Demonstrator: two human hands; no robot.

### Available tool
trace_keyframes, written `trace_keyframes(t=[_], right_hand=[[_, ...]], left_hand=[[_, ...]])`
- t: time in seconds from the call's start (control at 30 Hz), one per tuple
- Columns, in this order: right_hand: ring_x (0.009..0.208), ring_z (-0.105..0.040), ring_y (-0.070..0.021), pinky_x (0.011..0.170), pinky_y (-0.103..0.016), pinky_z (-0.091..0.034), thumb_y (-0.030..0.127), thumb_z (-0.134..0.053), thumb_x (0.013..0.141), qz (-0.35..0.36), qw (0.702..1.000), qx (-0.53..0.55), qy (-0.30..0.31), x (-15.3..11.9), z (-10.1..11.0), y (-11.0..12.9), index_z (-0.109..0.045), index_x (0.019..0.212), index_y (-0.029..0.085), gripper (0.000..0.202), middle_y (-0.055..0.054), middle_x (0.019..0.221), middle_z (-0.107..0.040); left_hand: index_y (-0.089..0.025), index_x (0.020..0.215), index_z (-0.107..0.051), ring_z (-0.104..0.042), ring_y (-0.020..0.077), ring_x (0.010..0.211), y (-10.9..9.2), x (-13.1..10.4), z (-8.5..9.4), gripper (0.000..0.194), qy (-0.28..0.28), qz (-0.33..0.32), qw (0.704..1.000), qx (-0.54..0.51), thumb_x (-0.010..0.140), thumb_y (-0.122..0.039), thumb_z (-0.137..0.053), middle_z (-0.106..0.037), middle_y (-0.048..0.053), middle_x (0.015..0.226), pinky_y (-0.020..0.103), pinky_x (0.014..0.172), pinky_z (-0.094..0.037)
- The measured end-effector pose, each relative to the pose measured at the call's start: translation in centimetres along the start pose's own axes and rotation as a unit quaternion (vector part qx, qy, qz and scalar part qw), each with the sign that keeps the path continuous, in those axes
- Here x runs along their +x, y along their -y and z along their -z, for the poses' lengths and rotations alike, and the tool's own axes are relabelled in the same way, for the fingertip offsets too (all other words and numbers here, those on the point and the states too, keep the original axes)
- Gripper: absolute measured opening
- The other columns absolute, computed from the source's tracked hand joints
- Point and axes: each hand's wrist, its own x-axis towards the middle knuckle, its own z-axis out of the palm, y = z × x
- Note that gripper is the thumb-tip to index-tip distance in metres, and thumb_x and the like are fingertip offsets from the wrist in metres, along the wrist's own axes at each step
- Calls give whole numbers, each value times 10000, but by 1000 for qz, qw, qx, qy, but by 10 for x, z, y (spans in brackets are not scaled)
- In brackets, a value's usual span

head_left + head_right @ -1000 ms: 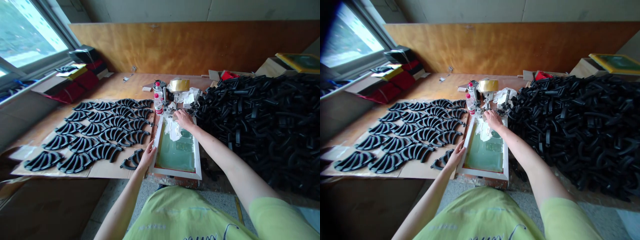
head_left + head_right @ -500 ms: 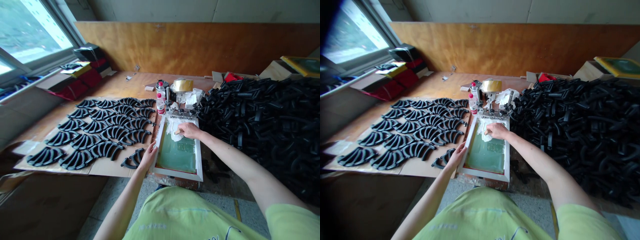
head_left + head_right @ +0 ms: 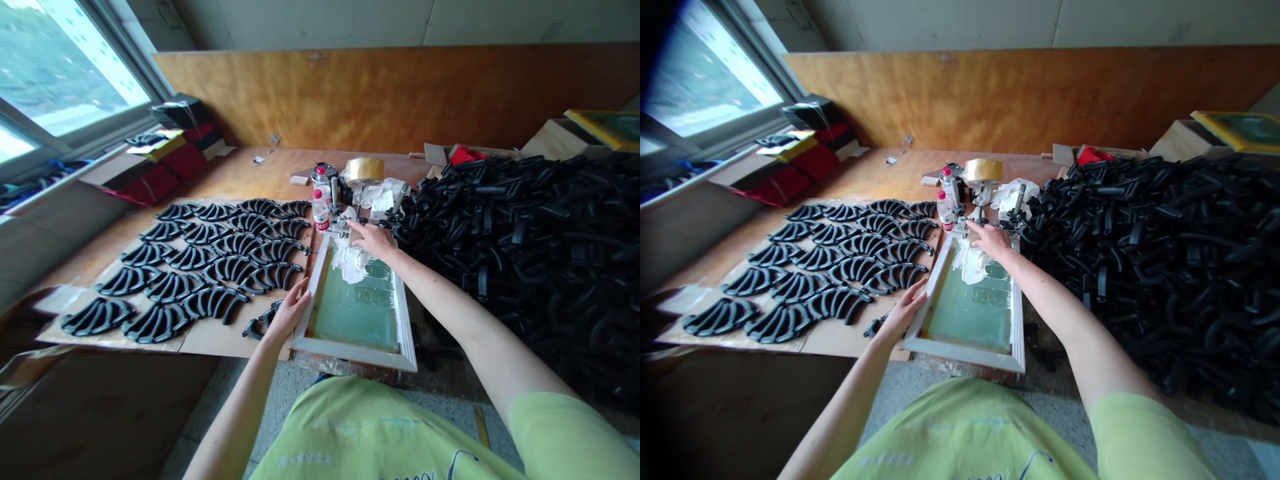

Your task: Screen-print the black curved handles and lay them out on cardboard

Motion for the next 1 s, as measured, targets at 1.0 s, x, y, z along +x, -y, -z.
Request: trace_keyframes(t=[1.0], right_hand=[[954,-581,-229,790,-330,-462,78,-553,823,-60,988,-66,126,-187,-33,-27,-660,982,195,225,-113,932,-659]], left_hand=[[-170,892,-577,-687,188,637,99,-39,48,362,-235,124,955,-133,924,-457,-359,-665,42,673,284,583,-540]])
